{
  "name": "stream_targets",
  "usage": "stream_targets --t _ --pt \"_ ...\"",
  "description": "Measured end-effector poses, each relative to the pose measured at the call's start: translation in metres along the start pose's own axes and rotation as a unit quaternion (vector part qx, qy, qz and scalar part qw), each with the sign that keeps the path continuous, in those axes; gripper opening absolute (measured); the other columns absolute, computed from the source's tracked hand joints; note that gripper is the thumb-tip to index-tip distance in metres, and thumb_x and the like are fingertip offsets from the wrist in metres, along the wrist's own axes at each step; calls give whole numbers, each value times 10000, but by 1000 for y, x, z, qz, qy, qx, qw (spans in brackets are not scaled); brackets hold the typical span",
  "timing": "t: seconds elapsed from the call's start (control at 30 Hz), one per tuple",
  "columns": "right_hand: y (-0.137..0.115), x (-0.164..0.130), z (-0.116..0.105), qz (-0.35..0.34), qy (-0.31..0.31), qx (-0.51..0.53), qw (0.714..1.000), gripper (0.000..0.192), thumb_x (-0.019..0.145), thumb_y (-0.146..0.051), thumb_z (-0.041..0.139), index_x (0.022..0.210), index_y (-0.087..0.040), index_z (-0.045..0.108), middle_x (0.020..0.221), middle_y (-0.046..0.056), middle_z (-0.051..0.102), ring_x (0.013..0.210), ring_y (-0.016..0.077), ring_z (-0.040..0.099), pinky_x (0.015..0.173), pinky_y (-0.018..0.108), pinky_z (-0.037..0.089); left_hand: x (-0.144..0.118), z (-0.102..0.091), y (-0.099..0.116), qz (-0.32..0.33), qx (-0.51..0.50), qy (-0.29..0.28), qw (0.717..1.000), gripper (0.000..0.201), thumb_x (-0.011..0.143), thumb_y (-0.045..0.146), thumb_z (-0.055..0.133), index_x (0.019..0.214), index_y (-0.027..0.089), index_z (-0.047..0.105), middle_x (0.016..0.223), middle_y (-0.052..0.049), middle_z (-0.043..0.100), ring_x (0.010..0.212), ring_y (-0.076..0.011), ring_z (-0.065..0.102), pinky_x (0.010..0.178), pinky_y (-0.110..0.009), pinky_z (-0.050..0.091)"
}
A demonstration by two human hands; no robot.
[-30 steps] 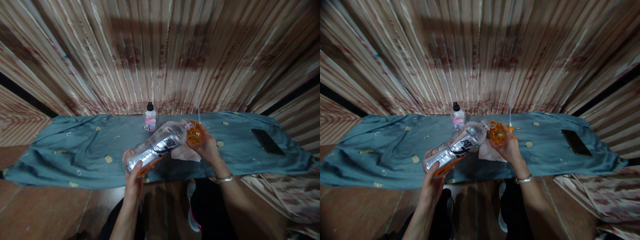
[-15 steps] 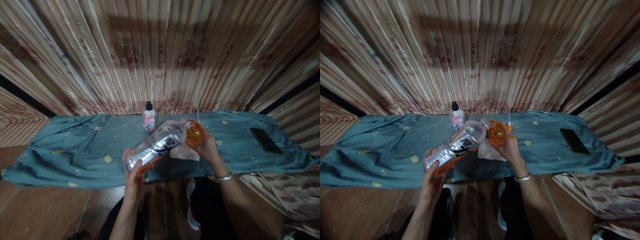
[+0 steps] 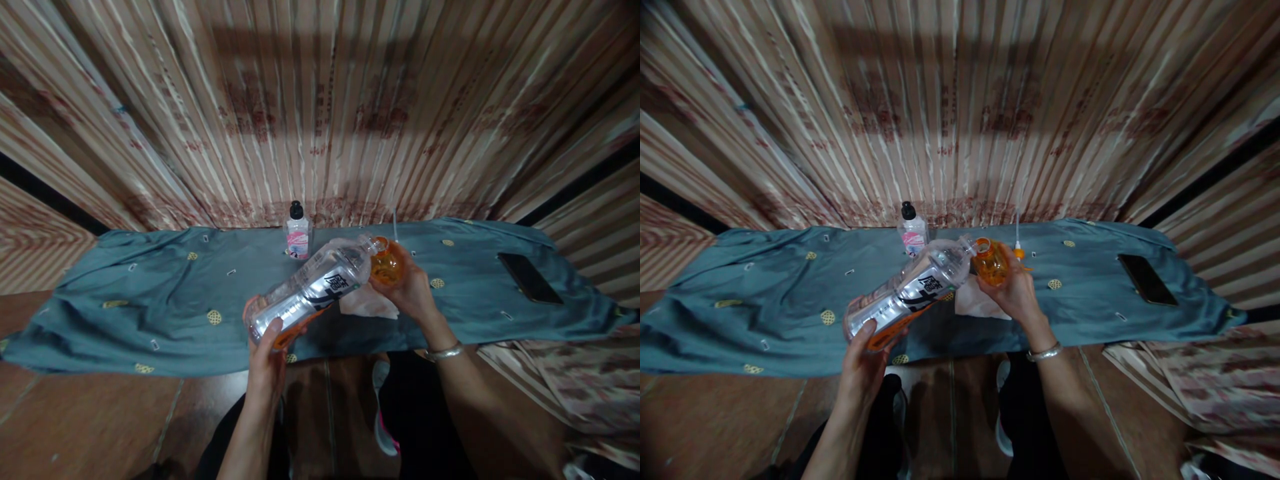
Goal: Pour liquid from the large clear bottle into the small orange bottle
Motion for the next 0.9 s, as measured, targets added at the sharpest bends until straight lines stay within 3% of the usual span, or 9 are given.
stream_targets --t 0.9 --pt "1 0 2 -7 12 12 1000 844 708 -440 830 1476 -223 553 1271 137 788 1128 365 778 941 517 659 1 -3 3 -8 2 -12 1000 777 665 383 950 1335 326 562 1350 -76 683 1032 -286 737 723 -369 647"
Point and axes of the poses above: each hand's wrist, its own x-axis towards the middle knuckle, its own z-axis out of the palm, y = z × x, the point moved 7 cm from there along x, towards the middle knuckle
